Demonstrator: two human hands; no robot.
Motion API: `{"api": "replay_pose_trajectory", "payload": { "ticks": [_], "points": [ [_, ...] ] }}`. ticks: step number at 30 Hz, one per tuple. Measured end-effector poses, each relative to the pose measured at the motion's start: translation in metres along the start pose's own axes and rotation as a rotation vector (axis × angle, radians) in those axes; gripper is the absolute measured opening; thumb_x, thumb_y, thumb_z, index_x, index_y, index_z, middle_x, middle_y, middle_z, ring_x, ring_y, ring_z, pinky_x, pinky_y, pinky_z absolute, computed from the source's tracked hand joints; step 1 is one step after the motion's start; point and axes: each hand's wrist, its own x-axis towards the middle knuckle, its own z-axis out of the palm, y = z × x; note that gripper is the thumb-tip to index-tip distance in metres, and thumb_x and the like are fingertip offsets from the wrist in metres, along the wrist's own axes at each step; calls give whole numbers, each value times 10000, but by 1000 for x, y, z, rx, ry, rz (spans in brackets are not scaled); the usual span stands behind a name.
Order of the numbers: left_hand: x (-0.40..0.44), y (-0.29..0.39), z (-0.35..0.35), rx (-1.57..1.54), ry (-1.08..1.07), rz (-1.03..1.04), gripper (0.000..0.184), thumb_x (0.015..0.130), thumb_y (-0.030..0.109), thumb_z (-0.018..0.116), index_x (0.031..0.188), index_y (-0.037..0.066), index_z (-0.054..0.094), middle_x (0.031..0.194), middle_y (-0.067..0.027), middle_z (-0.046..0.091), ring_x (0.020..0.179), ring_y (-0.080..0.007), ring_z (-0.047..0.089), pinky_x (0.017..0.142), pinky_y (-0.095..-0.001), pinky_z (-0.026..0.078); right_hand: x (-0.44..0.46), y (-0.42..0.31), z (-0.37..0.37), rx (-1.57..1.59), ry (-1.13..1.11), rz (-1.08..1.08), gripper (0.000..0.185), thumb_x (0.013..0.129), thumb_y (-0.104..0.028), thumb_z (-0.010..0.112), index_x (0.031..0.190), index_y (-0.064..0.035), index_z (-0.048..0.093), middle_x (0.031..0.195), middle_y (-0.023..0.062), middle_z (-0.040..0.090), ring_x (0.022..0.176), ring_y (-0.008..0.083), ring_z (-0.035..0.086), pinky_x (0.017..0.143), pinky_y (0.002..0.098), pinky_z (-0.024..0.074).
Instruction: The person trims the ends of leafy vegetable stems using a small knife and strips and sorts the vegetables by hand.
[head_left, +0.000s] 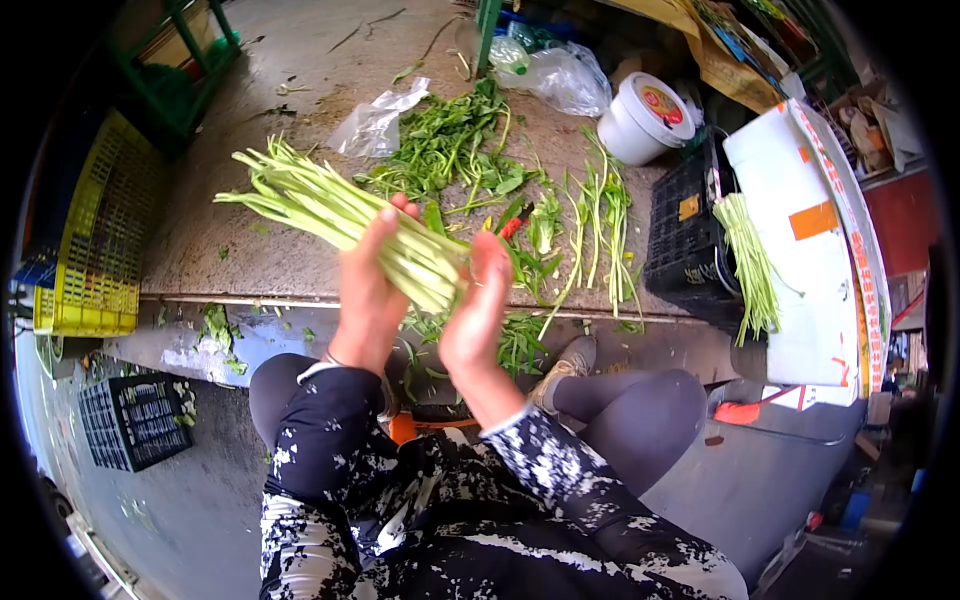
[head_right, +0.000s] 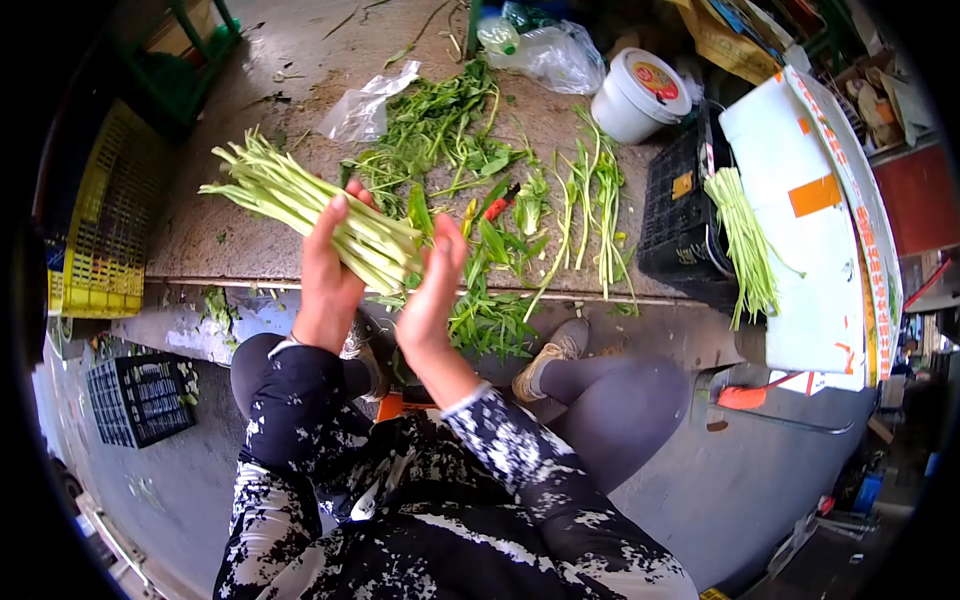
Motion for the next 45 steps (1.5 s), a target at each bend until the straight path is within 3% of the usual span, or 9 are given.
{"api": "replay_pose_trajectory", "payload": {
  "ticks": [3,8,13,19,25,31,35,39,45],
  "points": [
    [0,-9,0,46,-39,75,583,772,57,626,1250,156,305,942,-70,537,878,-217,545,856,-390,461,7,-4,25,78,24,46,427,929,-380,329,1154,-30,428,1089,91,461,1061,183,433,936,322,340],
    [5,14,-3,-3,84,-5,483,759,44,630,1180,130,410,876,-38,557,824,-186,569,820,-442,477,37,21,-5,96,-369,99,541,930,-474,284,1185,-32,465,1174,115,496,1081,194,471,917,317,376],
    [15,21,-11,-114,44,-51,370,782,47,601,1122,111,469,885,-22,587,798,-172,589,796,-414,476,173,164,-134,-713,134,44,200,872,-193,527,965,-17,549,785,48,601,658,135,556,586,287,458],
    [28,26,-9,-128,121,-34,347,785,34,569,1104,124,469,871,-18,582,801,-183,592,815,-428,469,224,181,-153,-1523,193,442,473,702,-321,684,1029,-25,511,992,169,607,875,328,606,777,421,484],
    [36,30,-13,-181,207,3,287,786,32,569,1051,117,498,869,-20,583,812,-175,579,844,-428,450,212,163,-146,-1214,218,581,287,624,-197,677,789,29,611,843,162,635,750,268,632,708,391,493],
    [43,28,-13,-209,272,27,257,772,68,626,1006,45,522,970,-72,537,931,-210,538,908,-426,434,113,122,-91,-513,138,615,161,758,-2,544,916,24,545,735,87,585,561,165,596,404,225,469],
    [44,21,-10,-287,241,-9,274,746,66,653,993,13,547,971,-83,555,958,-216,534,929,-349,410,25,63,-38,-394,-194,409,246,850,-115,566,1078,-20,578,791,68,628,626,127,614,539,228,498],
    [41,14,-5,-268,266,-14,249,752,38,643,982,13,554,979,-68,576,984,-224,547,922,-374,421,-16,37,-23,-509,-237,-94,151,859,-100,570,956,-5,634,730,82,641,658,136,622,617,241,484],
    [37,4,-2,-313,260,-24,207,757,33,636,943,12,547,950,-73,572,956,-218,550,907,-370,427,-35,0,-8,-122,-352,163,440,905,-196,520,1273,17,408,786,-28,473,693,38,425,639,158,364]
  ]
}}
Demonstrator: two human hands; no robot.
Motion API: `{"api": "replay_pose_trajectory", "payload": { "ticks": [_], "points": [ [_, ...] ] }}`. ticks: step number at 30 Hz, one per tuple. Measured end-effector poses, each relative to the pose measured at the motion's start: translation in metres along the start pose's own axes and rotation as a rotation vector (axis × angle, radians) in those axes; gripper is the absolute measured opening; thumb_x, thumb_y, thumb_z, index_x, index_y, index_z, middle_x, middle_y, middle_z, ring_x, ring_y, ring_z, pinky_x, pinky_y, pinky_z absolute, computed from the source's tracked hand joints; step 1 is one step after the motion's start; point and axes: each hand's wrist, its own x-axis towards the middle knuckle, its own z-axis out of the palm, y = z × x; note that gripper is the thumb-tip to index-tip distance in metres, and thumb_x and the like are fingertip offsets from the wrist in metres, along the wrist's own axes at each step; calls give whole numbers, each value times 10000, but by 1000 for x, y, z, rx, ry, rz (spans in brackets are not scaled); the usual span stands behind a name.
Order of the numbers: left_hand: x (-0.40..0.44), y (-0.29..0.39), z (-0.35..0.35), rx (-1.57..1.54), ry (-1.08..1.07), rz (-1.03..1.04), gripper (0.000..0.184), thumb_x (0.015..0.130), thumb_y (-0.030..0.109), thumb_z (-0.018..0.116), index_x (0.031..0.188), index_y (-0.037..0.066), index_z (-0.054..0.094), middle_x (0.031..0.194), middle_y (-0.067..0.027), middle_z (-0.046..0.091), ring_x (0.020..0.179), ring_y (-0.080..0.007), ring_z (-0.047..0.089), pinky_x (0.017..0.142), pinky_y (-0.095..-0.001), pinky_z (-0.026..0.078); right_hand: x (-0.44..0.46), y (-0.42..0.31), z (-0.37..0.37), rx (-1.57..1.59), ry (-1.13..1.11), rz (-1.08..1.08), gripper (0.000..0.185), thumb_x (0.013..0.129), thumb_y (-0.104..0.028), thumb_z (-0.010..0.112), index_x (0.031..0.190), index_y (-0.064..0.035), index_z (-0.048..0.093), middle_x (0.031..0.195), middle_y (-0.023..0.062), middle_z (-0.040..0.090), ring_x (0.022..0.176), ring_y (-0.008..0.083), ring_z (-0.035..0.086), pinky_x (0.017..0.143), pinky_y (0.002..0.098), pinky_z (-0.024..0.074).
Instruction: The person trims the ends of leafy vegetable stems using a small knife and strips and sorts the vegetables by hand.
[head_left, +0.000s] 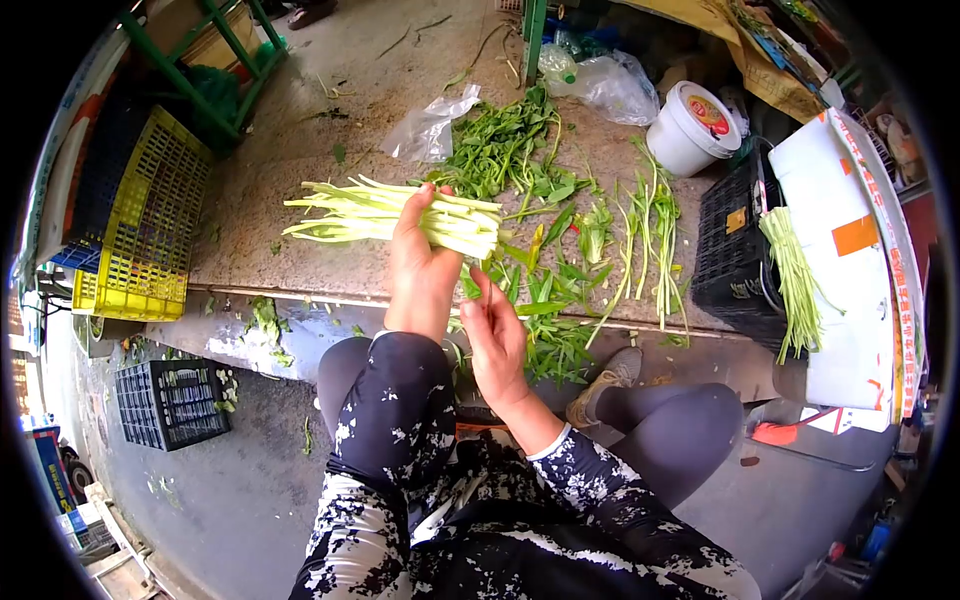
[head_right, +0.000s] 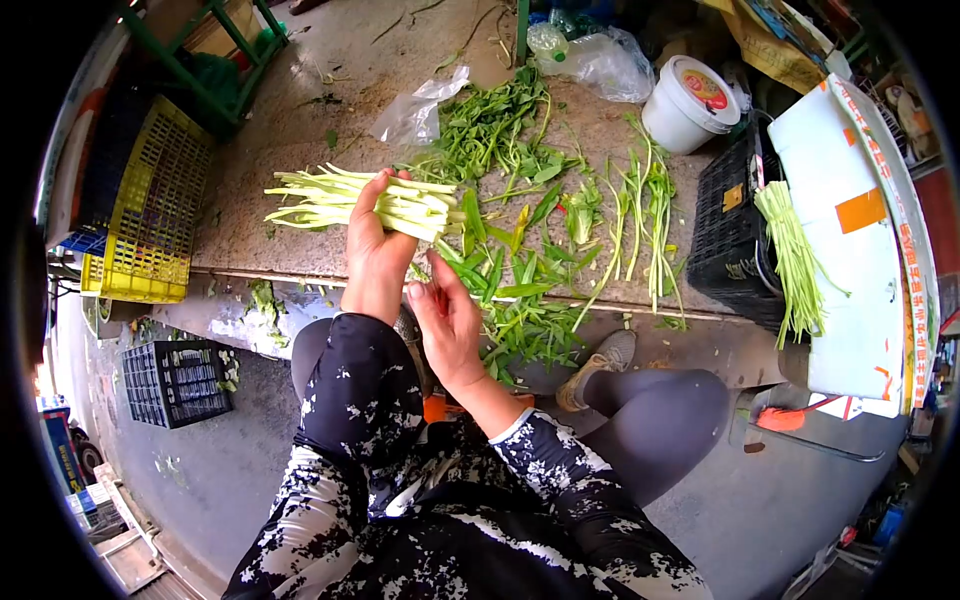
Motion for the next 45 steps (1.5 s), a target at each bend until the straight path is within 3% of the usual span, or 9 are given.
{"api": "replay_pose_trajectory", "payload": {
  "ticks": [6,12,15,17,24,30,32,40,45],
  "points": [
    [-2,-5,-3,13,-33,-29,184,764,45,627,925,19,540,904,-77,581,882,-210,568,867,-372,448,11,-4,10,298,-61,-5,629,901,-221,535,1366,33,196,804,-43,423,734,35,380,667,180,334],
    [-3,-5,-4,9,-29,-38,184,776,62,617,933,21,529,922,-95,577,890,-212,555,865,-390,449,36,6,5,238,-65,-12,447,909,-264,520,1241,-8,365,778,-51,426,710,42,381,658,193,335],
    [3,-4,-8,-7,-24,-27,187,774,59,619,933,19,529,916,-95,575,881,-216,557,859,-384,453,43,10,8,166,18,-172,245,909,-325,502,945,-84,479,697,-60,415,579,28,344,500,179,265],
    [4,-5,-9,-2,2,-32,189,778,56,615,940,15,526,915,-95,576,868,-219,561,851,-373,458,46,20,1,134,16,-118,412,928,-235,481,1265,-25,370,760,-60,416,652,28,374,576,177,328],
    [19,-18,-35,153,162,-7,139,790,86,586,899,47,510,866,-87,575,834,-222,553,786,-404,462,33,63,-27,310,-19,64,339,954,-194,407,1259,-45,393,684,-58,380,554,36,325,492,180,285],
    [8,-5,-14,12,128,-70,92,784,47,588,864,23,550,837,-82,579,807,-223,561,812,-376,464,-14,105,-65,259,95,511,448,967,-226,365,1384,-109,251,574,-52,291,478,47,269,421,196,233],
    [2,-5,-18,13,50,-113,99,779,32,589,868,20,549,848,-74,580,817,-217,565,818,-383,465,-14,80,-55,158,13,307,523,956,-264,391,1405,-96,181,607,-52,343,531,50,319,480,189,272],
    [-5,-14,-19,143,-89,-46,194,768,34,606,937,30,511,845,-72,552,817,-193,562,830,-410,474,40,-4,-20,291,-81,79,423,887,-383,516,1152,-57,468,650,-50,403,565,43,361,491,176,283],
    [-16,-10,-11,248,-158,56,225,771,35,611,954,61,483,872,-38,546,826,-185,553,776,-418,496,43,1,-10,474,44,136,294,924,-265,480,1174,-112,500,711,-76,430,569,14,352,482,162,286]
  ]
}}
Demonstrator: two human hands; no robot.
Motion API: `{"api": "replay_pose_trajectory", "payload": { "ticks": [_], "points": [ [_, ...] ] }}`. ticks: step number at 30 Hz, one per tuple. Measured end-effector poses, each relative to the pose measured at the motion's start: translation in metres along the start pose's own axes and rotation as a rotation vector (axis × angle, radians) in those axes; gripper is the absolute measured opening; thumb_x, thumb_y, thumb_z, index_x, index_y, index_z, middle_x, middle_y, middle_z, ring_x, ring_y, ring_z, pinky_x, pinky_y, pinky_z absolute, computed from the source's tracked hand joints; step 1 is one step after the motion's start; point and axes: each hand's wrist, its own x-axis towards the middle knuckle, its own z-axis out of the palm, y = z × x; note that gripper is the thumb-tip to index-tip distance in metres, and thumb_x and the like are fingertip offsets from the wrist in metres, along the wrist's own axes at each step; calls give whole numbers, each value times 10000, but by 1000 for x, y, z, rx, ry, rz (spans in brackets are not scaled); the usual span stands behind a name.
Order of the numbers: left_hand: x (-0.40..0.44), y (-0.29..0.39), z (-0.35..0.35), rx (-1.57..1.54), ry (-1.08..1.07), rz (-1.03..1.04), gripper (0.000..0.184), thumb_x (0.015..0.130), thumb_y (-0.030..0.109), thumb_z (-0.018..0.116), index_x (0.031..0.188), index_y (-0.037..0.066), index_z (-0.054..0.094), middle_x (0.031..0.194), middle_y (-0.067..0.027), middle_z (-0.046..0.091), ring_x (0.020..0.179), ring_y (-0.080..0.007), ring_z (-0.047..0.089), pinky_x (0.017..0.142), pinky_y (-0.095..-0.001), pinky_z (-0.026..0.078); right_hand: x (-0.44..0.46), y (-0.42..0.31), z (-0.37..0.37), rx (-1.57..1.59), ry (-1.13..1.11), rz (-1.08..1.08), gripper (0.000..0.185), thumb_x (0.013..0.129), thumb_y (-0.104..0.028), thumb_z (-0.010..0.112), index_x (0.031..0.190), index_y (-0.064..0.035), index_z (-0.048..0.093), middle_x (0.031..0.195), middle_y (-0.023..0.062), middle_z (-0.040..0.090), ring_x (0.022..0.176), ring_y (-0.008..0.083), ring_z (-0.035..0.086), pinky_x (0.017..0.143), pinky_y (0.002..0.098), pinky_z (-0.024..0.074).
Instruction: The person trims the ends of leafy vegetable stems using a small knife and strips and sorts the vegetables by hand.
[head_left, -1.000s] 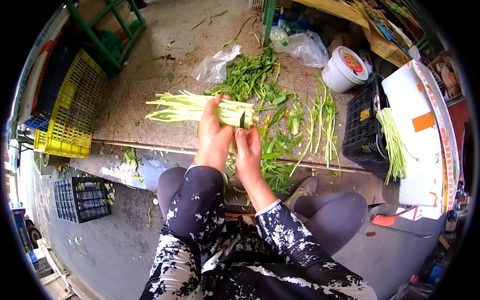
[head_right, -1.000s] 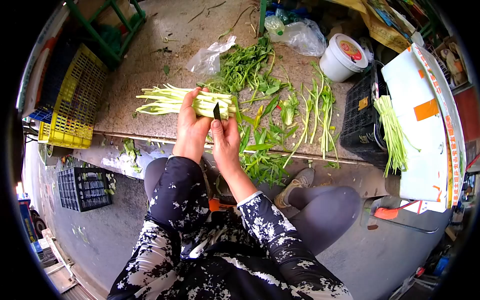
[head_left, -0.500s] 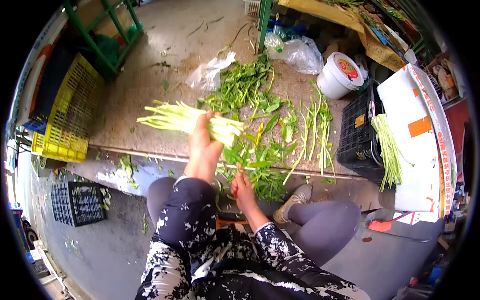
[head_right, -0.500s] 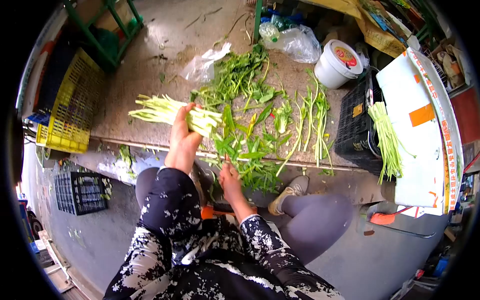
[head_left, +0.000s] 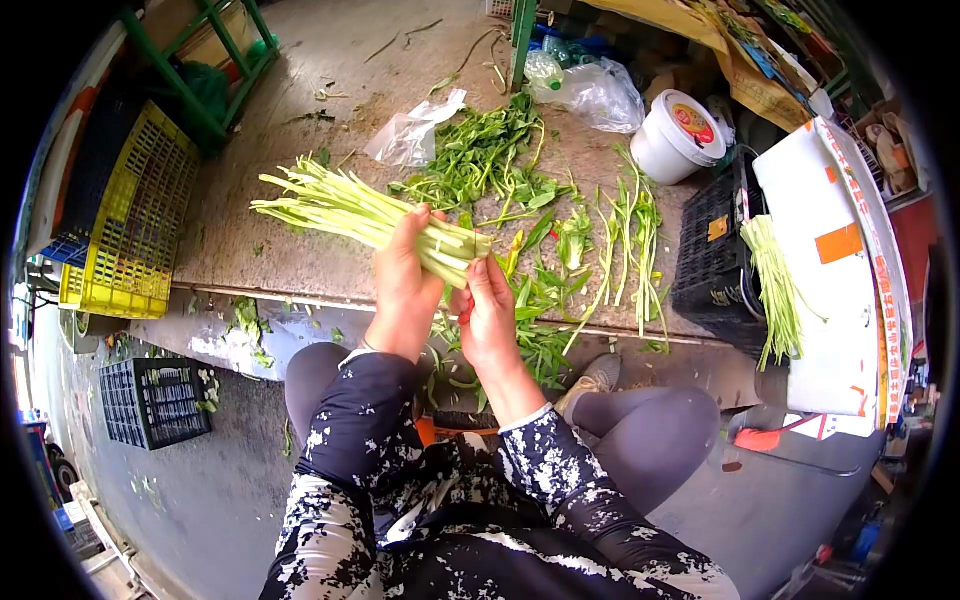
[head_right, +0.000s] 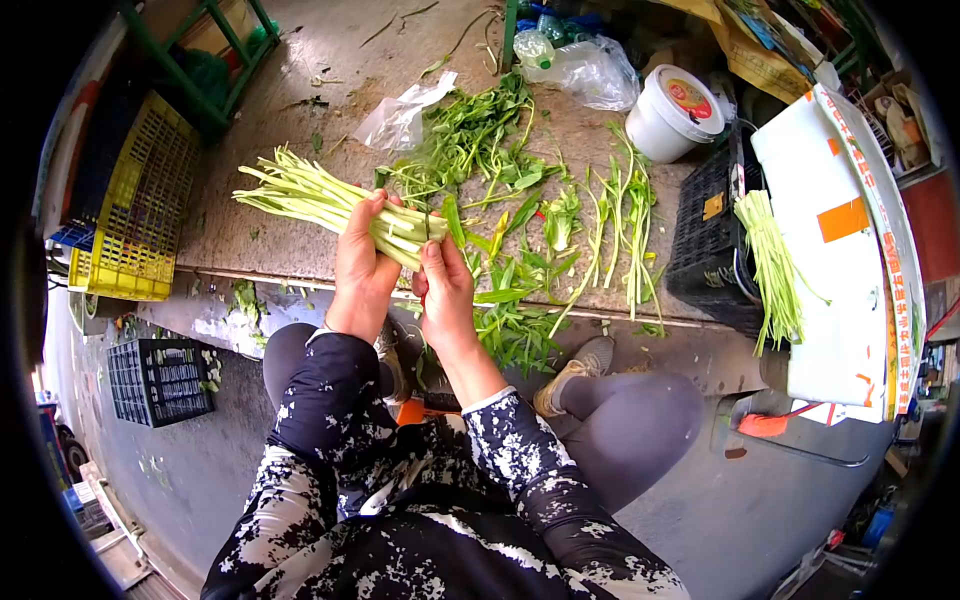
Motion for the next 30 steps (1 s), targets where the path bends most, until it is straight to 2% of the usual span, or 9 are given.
{"api": "replay_pose_trajectory", "payload": {
  "ticks": [7,10,13,16,19,23,24,28,30],
  "points": [
    [11,-6,-18,34,39,12,191,782,48,599,943,52,495,861,-59,553,795,-186,557,776,-407,495,9,24,-21,41,24,55,291,934,-249,465,1184,-104,497,656,-85,382,515,10,298,455,164,258],
    [8,-1,-11,-72,13,-38,172,790,35,586,931,14,491,797,-71,534,765,-190,561,707,-374,509,-2,53,-69,202,179,368,294,936,-310,443,1184,-155,472,565,-68,304,444,34,273,419,181,240],
    [4,16,3,46,-18,106,259,767,44,626,981,87,487,791,-32,557,760,-173,567,765,-415,491,-38,82,-124,-182,280,593,321,918,-399,448,1169,-199,452,542,-62,313,425,44,278,391,193,240],
    [-1,13,-1,65,-8,-55,214,768,51,631,947,52,512,798,-50,568,764,-182,576,737,-394,503,-41,64,-107,-243,351,636,439,906,-439,448,1270,-204,372,554,-53,351,433,45,297,386,196,250],
    [2,7,-3,71,78,-2,174,770,28,618,910,9,515,773,-70,554,728,-193,576,652,-337,506,-22,19,-68,-386,50,118,751,908,-404,465,1416,-83,13,581,-56,376,472,32,315,404,168,246],
    [3,0,-5,158,38,61,179,760,23,625,902,5,517,760,-69,557,714,-192,576,634,-325,503,-3,-13,-18,-679,-22,-504,621,811,-151,658,1315,-32,316,646,-40,467,563,33,415,483,177,335],
    [1,-3,-4,198,25,105,185,755,19,626,905,2,517,763,-70,559,704,-189,575,618,-321,502,-1,-20,-4,-648,-4,-569,416,740,-60,708,1100,-6,506,661,-13,500,576,60,444,505,210,367],
    [-3,-6,-4,306,18,179,148,760,-12,598,881,12,517,750,-60,553,674,-170,571,605,-291,483,11,-17,-10,-1027,33,-491,116,735,-26,698,819,17,630,754,3,533,679,71,494,620,206,416],
    [-2,-5,-4,277,24,198,159,751,-15,610,876,16,516,743,-55,556,664,-167,570,594,-282,477,5,-21,-4,-1097,-17,-587,121,742,-32,690,837,9,626,751,13,543,669,69,490,600,211,411]
  ]
}}
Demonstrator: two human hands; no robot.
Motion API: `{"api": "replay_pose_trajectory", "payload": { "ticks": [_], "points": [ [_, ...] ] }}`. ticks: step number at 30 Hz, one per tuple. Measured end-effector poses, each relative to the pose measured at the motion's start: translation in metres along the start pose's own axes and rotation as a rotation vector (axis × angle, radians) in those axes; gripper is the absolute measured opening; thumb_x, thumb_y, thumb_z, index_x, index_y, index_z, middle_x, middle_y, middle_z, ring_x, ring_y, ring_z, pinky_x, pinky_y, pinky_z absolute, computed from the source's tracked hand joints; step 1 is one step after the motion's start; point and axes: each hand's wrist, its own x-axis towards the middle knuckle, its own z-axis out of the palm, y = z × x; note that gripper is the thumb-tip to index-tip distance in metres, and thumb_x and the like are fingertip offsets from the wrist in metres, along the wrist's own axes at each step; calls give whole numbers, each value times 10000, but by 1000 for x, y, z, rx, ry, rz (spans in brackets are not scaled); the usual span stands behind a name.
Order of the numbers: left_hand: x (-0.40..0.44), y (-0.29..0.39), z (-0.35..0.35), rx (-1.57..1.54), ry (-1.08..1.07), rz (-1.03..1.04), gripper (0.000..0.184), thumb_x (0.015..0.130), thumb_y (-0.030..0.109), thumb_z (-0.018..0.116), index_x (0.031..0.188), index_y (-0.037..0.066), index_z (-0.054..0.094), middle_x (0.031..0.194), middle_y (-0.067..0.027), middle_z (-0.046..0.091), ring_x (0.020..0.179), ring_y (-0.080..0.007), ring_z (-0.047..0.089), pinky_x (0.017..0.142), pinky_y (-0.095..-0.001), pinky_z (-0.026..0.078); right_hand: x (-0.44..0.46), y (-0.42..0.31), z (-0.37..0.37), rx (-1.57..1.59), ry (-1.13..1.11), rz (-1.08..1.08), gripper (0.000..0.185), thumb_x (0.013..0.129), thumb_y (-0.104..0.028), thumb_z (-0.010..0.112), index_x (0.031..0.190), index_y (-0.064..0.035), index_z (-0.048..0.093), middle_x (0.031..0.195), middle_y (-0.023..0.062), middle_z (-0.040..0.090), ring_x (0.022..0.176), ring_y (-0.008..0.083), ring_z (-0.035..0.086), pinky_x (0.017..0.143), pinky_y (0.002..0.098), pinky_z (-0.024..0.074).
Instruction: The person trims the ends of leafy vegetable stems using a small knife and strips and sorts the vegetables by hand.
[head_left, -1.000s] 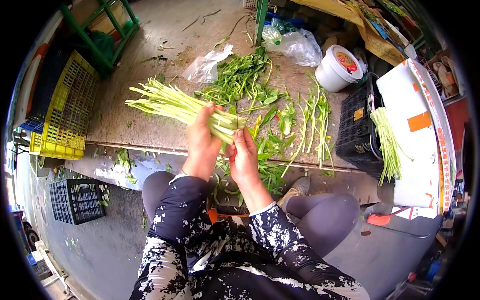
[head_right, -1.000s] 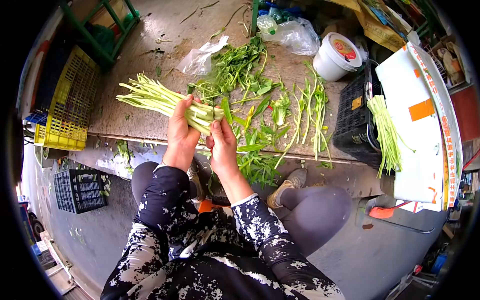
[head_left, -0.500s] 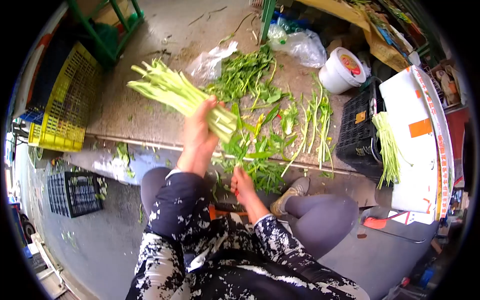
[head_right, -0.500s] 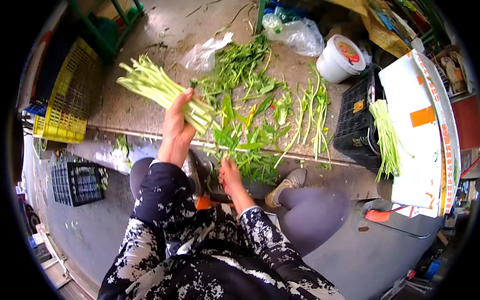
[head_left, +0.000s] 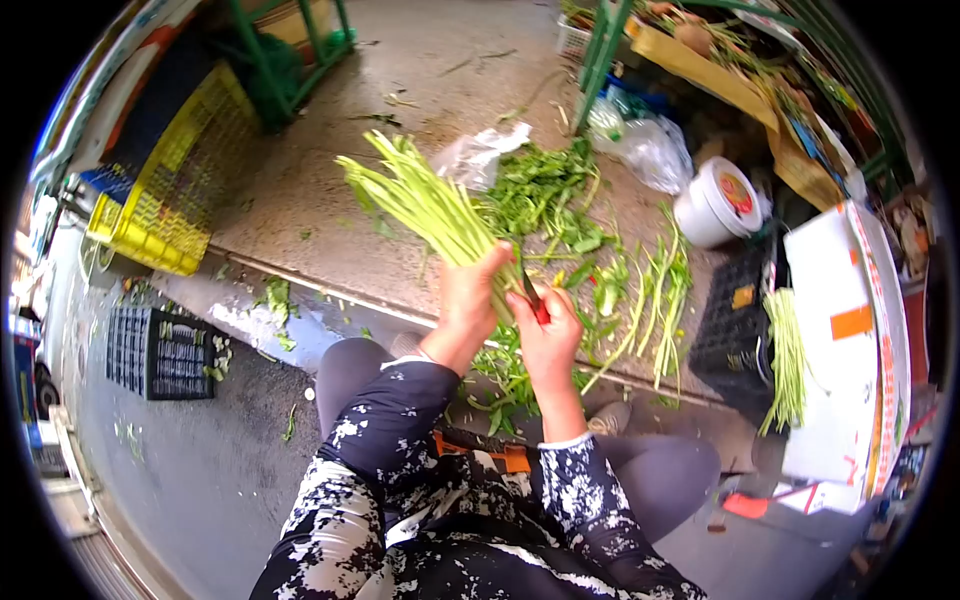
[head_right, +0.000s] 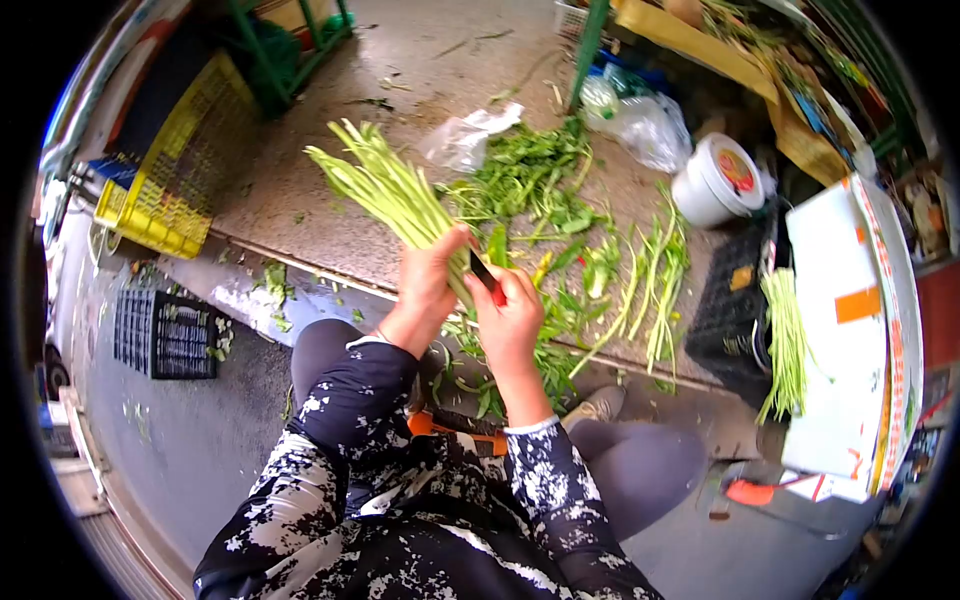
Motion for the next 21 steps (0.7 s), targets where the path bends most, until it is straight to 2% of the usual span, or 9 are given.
{"api": "replay_pose_trajectory", "payload": {
  "ticks": [3,4,8,10,11,13,14,17,21],
  "points": [
    [-1,0,0,-31,-18,20,189,747,0,635,883,27,507,733,-51,561,637,-164,567,579,-276,471,-2,1,5,19,50,-43,107,741,-26,673,833,-7,621,694,37,541,600,108,498,540,242,411],
    [0,2,0,-39,-19,20,201,743,-1,640,887,29,503,730,-52,561,638,-164,567,577,-277,472,-3,6,3,-11,14,36,89,780,-28,646,849,12,607,768,11,572,676,63,519,600,200,428],
    [2,3,-2,-70,0,-3,244,734,-13,643,917,32,488,738,-55,558,644,-167,568,575,-282,479,-9,17,0,109,-6,215,89,835,-60,599,903,-3,594,759,-4,577,668,59,526,609,191,432],
    [2,1,0,-87,28,2,254,733,-19,638,927,30,481,743,-55,555,648,-167,569,578,-284,483,-14,21,0,328,34,309,84,827,-76,614,883,-12,613,807,17,594,682,55,513,606,200,431],
    [1,0,0,-95,49,4,265,733,-26,634,938,27,475,747,-55,551,652,-168,570,582,-285,487,-15,26,-1,388,61,385,160,877,-131,556,979,-13,589,689,-37,504,558,27,411,499,167,340],
    [4,-8,-1,-90,62,20,291,735,-39,620,970,23,460,767,-51,542,653,-168,565,575,-296,489,-21,11,-8,605,-22,466,297,918,-242,490,1113,-21,531,667,-38,447,539,31,367,469,169,293],
    [4,-10,0,-67,74,52,301,735,-37,620,978,27,455,774,-50,539,656,-168,563,572,-298,488,-23,6,-6,736,-36,549,400,936,-323,432,1208,-30,455,678,-25,431,558,46,384,484,175,310],
    [-1,-10,7,-73,146,92,319,737,-32,614,994,39,440,786,-50,531,668,-166,557,568,-305,484,-30,3,0,805,-14,615,373,936,-331,431,1195,-64,462,688,-17,431,562,62,386,500,192,313],
    [-3,-11,7,-84,103,16,294,741,-34,602,980,34,446,792,-49,531,670,-164,555,562,-307,479,-29,3,4,884,37,682,307,934,-312,443,1149,-96,485,655,-34,402,539,61,369,484,193,298]
  ]
}}
